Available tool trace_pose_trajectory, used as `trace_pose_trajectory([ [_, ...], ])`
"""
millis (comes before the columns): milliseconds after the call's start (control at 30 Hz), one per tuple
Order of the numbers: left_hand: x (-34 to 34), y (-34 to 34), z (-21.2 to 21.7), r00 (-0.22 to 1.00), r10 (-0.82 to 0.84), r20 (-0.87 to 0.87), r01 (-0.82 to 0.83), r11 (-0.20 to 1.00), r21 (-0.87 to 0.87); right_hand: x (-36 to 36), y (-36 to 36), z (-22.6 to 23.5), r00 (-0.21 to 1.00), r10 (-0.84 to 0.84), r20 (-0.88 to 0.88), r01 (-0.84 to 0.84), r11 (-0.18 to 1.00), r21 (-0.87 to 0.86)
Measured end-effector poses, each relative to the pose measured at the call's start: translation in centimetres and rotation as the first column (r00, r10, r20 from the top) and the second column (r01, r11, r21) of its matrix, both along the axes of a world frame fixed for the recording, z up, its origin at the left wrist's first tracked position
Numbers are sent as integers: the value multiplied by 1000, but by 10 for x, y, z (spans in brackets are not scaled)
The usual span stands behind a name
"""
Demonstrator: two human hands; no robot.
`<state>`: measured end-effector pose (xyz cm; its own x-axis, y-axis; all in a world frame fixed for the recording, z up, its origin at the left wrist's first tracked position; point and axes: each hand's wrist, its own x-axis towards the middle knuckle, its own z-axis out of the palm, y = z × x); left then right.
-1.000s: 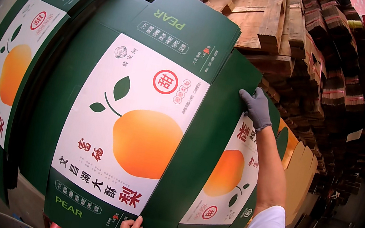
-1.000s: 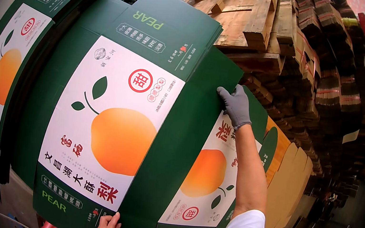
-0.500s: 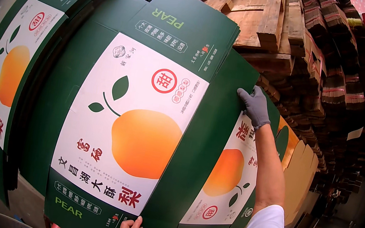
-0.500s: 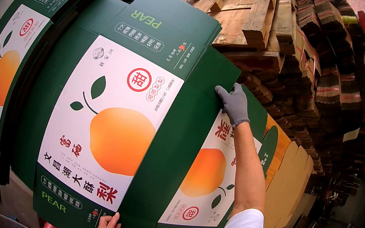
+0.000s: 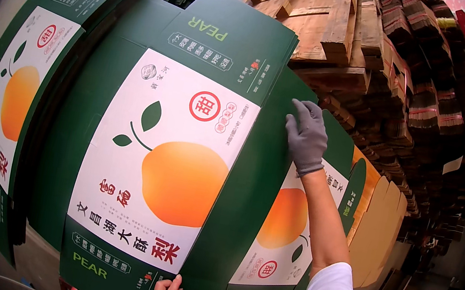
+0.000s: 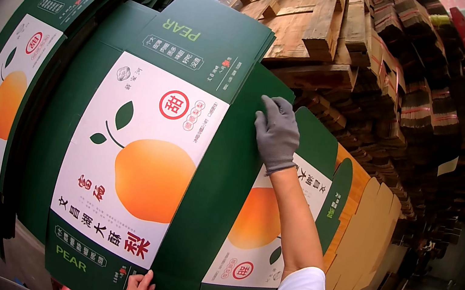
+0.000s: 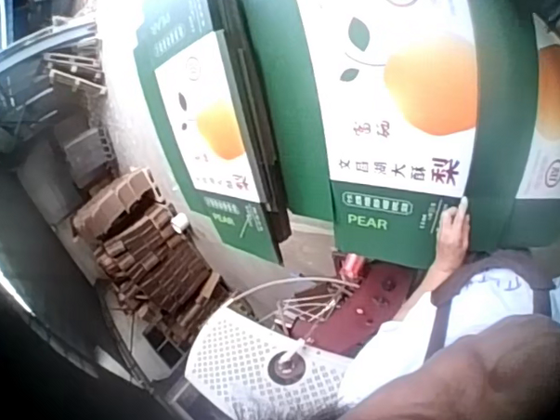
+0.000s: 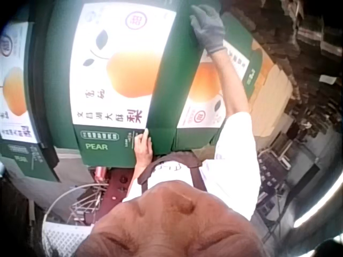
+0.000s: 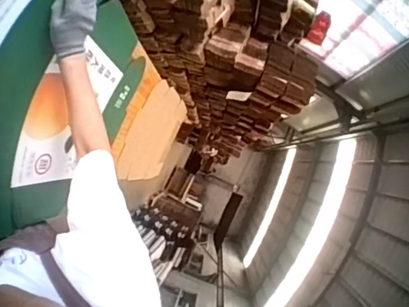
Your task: The person repeatedly picks up flat green cardboard boxes printed with a pear graphic and stacks them on a pile. The person also handles plain brown cardboard sheets, placing them on the stack. The task is performed by hand in a warehouse setting.
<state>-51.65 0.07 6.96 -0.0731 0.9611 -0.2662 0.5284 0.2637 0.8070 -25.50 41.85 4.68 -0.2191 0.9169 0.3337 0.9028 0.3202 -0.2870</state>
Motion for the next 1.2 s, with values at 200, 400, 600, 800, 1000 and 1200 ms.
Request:
trace_pose_trajectory([
  [200, 1, 0, -1, 1000, 5, 9, -5, 1000, 15, -34, -23, 8, 943, 303, 136, -302, 953, -28],
  [400, -1, 4, 2, 999, 12, 34, -11, 1000, -11, -39, -20, 11, 930, 313, 195, -296, 949, -112],
  [600, -2, -4, -13, 1000, -14, 9, 14, 1000, 12, -58, -37, -1, 966, 213, 147, -203, 976, -81],
  [800, -4, -4, -13, 998, -58, 18, 58, 998, 10, -120, -131, 1, 929, 331, 167, -272, 915, -298],
  [1000, -3, -17, -25, 996, -59, 65, 60, 998, -12, -109, -29, -16, 944, 231, 235, -181, 960, -216],
  [1200, -4, -9, -25, 998, -47, 50, 44, 997, 67, -93, 56, -45, 967, 8, 255, 4, 999, -44],
])
